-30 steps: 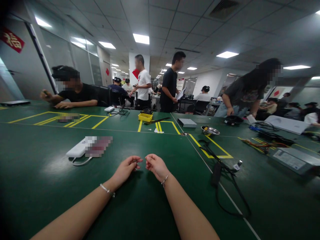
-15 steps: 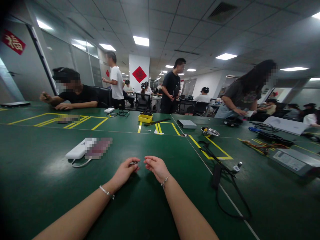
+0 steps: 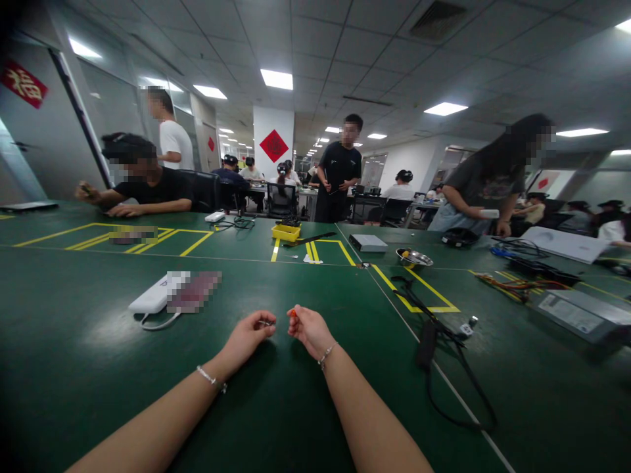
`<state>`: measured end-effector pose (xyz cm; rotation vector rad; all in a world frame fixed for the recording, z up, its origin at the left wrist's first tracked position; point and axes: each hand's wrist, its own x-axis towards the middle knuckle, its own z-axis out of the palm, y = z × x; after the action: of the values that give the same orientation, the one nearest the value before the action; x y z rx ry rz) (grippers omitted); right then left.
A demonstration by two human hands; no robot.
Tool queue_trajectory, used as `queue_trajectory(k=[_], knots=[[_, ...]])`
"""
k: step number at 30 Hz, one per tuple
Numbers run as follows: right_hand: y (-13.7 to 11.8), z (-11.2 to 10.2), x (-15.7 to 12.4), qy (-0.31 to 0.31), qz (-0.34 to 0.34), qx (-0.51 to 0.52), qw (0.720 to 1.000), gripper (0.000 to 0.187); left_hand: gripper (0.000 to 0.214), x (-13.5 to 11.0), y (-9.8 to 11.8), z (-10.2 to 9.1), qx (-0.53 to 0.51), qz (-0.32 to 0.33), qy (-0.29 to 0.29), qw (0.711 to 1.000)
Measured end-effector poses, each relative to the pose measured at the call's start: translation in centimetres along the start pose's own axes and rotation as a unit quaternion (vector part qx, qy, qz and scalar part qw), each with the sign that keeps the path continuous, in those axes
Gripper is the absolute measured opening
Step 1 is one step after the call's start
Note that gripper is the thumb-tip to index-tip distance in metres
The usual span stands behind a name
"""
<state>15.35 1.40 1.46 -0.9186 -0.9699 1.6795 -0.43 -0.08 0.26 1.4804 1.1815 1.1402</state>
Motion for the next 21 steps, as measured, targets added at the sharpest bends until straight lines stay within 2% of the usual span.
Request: queue_trajectory(k=[6, 11, 14, 21], knots=[[0.0, -0.1, -0.1, -0.026, 0.004, 0.004, 1.000, 0.021, 0.020, 0.0, -0.2, 0.0, 0.010, 0.000, 0.023, 1.000], [0.0, -0.3, -0.1, -0.027, 0.006, 0.015, 1.000, 0.017, 0.029, -0.2, 0.5, 0.1, -0.052, -0.011, -0.005, 0.999], [0.0, -0.4, 0.0, -0.030, 0.003, 0.016, 0.999, 0.014, 0.026, -0.2, 0.6, 0.1, -0.052, -0.008, -0.014, 0.998], [0.2, -0.7, 0.3, 0.000, 0.004, 0.005, 1.000, 0.014, 0.019, 0.2, -0.4, 0.0, -0.013, 0.005, -0.013, 1.000]])
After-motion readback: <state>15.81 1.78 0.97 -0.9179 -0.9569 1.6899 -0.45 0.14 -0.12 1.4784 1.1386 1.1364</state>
